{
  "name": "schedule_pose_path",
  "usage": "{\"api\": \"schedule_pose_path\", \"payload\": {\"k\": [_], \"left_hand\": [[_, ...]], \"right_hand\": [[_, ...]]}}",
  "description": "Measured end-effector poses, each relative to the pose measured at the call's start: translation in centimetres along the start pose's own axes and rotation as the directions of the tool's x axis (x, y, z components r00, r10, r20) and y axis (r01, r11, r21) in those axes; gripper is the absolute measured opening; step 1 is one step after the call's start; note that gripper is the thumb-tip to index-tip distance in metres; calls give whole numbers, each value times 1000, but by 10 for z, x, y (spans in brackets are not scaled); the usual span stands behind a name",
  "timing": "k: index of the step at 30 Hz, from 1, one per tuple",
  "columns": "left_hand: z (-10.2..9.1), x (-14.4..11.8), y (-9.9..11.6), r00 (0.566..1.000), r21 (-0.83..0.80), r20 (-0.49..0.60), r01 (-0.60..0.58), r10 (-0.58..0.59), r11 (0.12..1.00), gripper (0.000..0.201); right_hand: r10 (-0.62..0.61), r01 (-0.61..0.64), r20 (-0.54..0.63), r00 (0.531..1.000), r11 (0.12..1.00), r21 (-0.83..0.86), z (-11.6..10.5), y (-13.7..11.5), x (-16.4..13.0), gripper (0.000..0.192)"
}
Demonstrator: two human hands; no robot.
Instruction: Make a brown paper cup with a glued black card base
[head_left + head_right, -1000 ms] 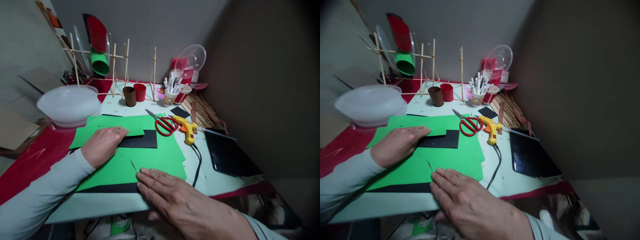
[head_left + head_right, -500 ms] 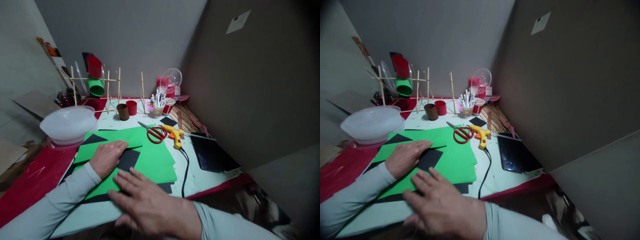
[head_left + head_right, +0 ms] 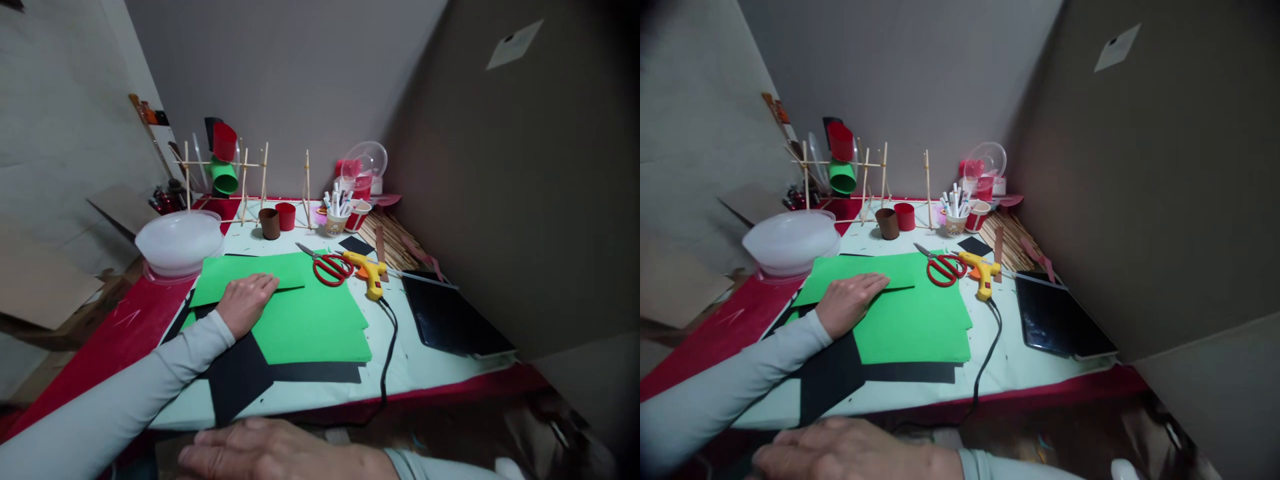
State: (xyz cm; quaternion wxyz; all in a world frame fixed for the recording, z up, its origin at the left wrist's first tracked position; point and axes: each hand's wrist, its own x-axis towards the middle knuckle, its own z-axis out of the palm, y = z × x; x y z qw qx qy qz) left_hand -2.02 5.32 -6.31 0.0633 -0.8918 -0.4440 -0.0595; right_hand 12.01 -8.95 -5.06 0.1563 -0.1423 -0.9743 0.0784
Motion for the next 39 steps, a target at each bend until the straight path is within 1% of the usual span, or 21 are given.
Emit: {"api": "schedule_pose_path", "payload": {"k": [2, 4, 6, 8, 10, 12, 14, 15, 17, 19, 23, 25, 28, 31, 32, 33, 34, 35, 37, 38, 39], "left_hand": [[0, 2, 1, 1000, -18, 11, 20, -20, 1000, 31], [0, 3, 1, 999, -27, 20, 43, -42, 999, 30], [0, 5, -1, 998, -32, 17, 57, -57, 998, 30], [0, 6, -5, 998, -39, -7, 60, -60, 997, 29], [-1, 6, -11, 996, -45, -59, 63, -65, 997, 30], [-3, 6, -18, 988, -52, -133, 68, -74, 996, 40], [-6, 5, -25, 974, -59, -211, 67, -79, 996, 48], [-8, 4, -28, 966, -64, -248, 62, -76, 996, 48], [-12, 3, -33, 946, -73, -317, 43, -64, 996, 46], [-14, 1, -37, 921, -81, -387, 20, -50, 997, 42], [-20, -4, -38, 850, -88, -526, -22, -27, 996, 38], [-24, -5, -36, 817, -86, -576, -58, -2, 995, 38], [-29, -6, -28, 787, -75, -615, -121, 50, 990, 35], [-28, -5, -19, 772, -61, -628, -173, 97, 983, 38], [-26, -5, -16, 771, -64, -628, -183, 103, 981, 41], [-24, -5, -13, 773, -70, -625, -193, 108, 979, 43], [-21, -5, -9, 777, -79, -619, -205, 114, 975, 44], [-18, -6, -6, 783, -89, -610, -221, 122, 971, 45], [-15, -7, 1, 791, -104, -592, -261, 151, 960, 47], [-13, -8, 4, 792, -110, -587, -282, 167, 953, 47], [-13, -10, 6, 798, -113, -574, -300, 184, 947, 47]], "right_hand": [[35, -37, -54, 998, 998, -42, -6, 1, 0, 40], [125, -136, -89, 988, 983, -122, -9, 4, -1, 39], [198, -211, -82, 977, 959, -192, -7, 10, -4, 39], [209, -219, -69, 976, 947, -234, 0, 17, -7, 39], [158, -177, -90, 983, 945, -275, 10, 25, -11, 38], [85, -130, -146, 986, 933, -335, 21, 32, -14, 35], [1, -87, -221, 975, 922, -378, 27, 40, -16, 30], [-38, -67, -258, 965, 919, -388, 27, 44, -18, 27], [-104, -31, -313, 944, 917, -398, 21, 52, -21, 22], [-118, -18, -310, 943, 915, -403, 4, 62, -25, 21], [-36, -49, -215, 976, 926, -374, -38, 87, -36, 26], [21, -89, -199, 980, 936, -340, -51, 104, -43, 28], [133, -162, -113, 985, 936, -313, -56, 127, -53, 26], [216, -232, -88, 972, 926, -297, -52, 139, -60, 21], [233, -253, -104, 967, 923, -291, -50, 141, -61, 21], [253, -287, -149, 956, 914, -286, -49, 140, -62, 22], [273, -329, -221, 936, 901, -283, -48, 139, -62, 23], [289, -377, -307, 907, 882, -282, -47, 137, -62, 23], [303, -467, -470, 829, 838, -283, -47, 132, -60, 22], [300, -492, -518, 801, 823, -283, -47, 129, -59, 26], [293, -499, -543, 787, 819, -282, -48, 126, -59, 33]]}}
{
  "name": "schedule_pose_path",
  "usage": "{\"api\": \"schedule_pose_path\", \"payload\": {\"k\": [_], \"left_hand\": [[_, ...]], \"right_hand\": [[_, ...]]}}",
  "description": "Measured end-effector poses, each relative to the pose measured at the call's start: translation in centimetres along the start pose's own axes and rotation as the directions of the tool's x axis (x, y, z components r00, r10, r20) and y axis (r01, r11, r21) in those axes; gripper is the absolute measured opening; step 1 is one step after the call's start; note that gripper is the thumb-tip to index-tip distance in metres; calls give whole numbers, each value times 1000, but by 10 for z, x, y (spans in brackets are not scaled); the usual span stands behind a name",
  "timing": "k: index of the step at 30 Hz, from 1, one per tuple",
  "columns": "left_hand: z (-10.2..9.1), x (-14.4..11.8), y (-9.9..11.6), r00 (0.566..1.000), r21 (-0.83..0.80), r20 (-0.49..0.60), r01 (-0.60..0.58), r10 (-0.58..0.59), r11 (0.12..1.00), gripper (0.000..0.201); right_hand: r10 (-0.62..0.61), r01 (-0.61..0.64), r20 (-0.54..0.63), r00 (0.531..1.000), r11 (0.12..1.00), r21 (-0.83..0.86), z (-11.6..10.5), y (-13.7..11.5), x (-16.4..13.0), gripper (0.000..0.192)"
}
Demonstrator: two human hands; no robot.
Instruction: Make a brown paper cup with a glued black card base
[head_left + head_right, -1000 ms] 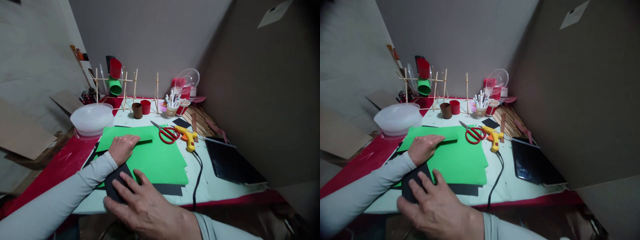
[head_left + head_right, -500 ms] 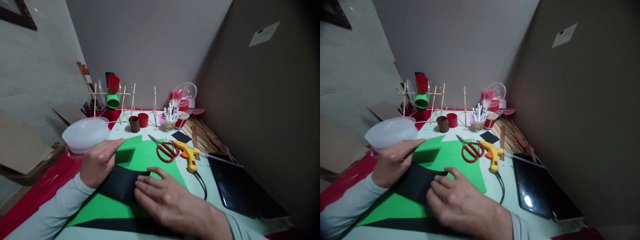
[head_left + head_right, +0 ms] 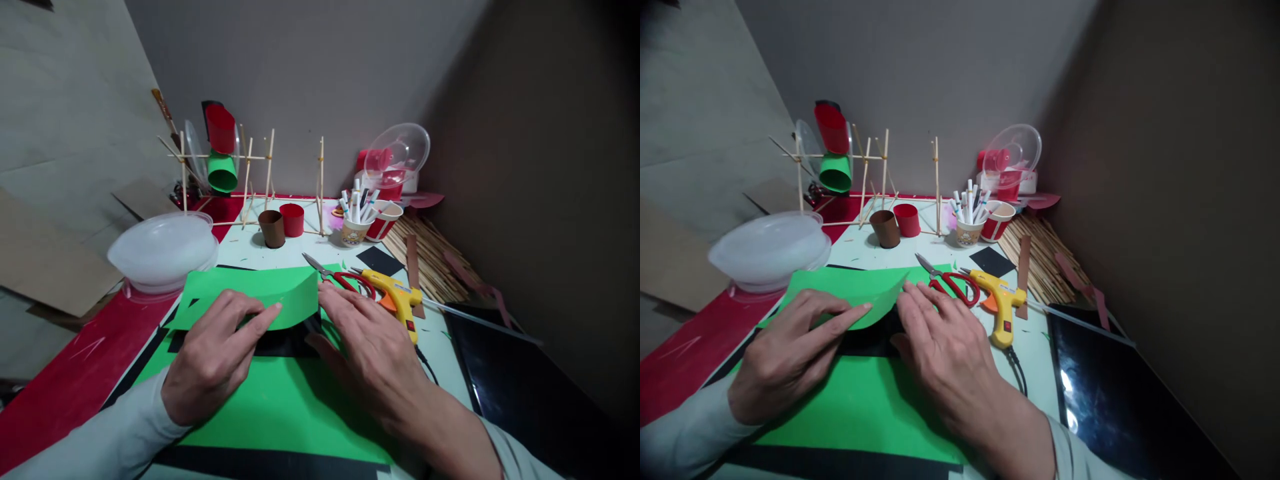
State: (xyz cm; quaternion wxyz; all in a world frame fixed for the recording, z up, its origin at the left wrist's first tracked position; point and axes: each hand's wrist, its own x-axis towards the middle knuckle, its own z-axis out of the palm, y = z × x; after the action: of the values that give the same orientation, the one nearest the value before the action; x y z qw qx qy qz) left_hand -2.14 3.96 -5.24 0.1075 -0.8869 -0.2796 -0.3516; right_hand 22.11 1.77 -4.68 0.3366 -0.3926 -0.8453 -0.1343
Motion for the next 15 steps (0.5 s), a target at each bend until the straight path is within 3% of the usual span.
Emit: {"api": "schedule_pose_path", "payload": {"k": [2, 5, 9, 11, 13, 15], "left_hand": [[0, -1, 5, 999, -21, 33, -19, 19, 1000, 46], [-1, -3, 9, 998, -59, 54, -34, 37, 998, 46], [0, -3, 10, 998, -76, 31, -51, 53, 996, 43], [-3, 0, 8, 998, -67, 28, -62, 64, 996, 40], [-11, 5, 4, 997, -47, 10, -76, 77, 996, 38], [-25, 8, 0, 997, -16, -41, -65, 64, 998, 40]], "right_hand": [[-3, 3, -27, 1000, 1000, 20, -5, -2, 1, 43], [-35, 38, -48, 998, 998, 56, -12, 1, 5, 40], [-279, 264, 65, 958, 948, 180, -15, 11, 10, 31], [-334, 309, 86, 939, 926, 217, -13, 18, 10, 32], [-212, 199, 29, 977, 948, 247, -12, 25, 7, 29], [31, -15, -48, 998, 955, 297, -15, 34, 4, 26]]}}
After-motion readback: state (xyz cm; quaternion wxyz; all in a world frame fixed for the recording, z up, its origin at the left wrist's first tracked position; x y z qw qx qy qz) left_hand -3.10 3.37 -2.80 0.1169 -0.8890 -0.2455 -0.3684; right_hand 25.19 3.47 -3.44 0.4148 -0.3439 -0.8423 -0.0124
